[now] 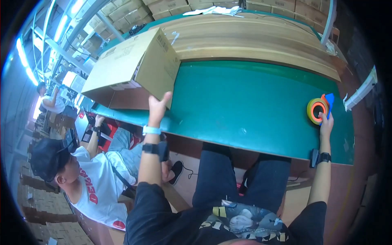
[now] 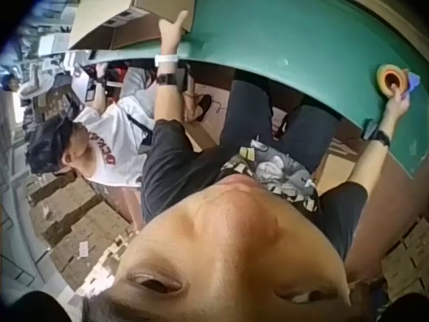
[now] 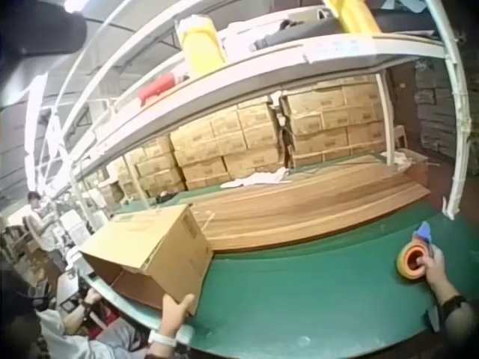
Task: Using a tape dispenser to seal cardboard boxes containing electronic components on an assembly line.
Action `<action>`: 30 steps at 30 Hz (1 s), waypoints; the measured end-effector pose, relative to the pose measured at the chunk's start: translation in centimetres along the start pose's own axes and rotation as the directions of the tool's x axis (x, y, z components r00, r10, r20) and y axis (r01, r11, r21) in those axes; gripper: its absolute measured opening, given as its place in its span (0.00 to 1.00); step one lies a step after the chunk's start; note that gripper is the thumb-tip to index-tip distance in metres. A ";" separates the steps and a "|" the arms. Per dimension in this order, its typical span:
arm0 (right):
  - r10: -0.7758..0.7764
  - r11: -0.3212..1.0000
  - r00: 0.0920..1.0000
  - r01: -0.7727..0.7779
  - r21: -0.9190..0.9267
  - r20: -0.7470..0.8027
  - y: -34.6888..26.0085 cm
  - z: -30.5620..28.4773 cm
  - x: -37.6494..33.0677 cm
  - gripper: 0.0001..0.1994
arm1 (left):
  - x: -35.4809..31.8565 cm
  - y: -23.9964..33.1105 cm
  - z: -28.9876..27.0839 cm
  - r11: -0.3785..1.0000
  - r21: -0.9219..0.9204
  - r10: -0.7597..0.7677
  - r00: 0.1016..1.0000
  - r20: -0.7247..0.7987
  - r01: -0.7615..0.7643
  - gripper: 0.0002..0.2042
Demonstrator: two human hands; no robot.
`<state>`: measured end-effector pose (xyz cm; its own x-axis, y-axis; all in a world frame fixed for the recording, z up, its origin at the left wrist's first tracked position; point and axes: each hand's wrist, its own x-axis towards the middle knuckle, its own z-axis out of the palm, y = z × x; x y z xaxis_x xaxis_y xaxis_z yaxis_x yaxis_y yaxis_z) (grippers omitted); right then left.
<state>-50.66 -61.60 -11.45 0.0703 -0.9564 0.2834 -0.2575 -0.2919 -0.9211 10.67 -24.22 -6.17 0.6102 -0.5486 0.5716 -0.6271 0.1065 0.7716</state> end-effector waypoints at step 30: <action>-0.107 0.294 0.987 -0.081 0.952 0.117 -11.3 -7.1 -5.1 0.22 | 0.6 35.2 6.7 0.791 0.050 0.612 0.789 -0.058 -0.610 0.20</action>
<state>-54.93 -53.41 -0.60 0.2097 -0.9140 0.3474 0.8363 -0.0164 -0.5481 -14.25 -26.33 19.48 0.1254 -0.3192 0.9393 -0.8921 0.3779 0.2475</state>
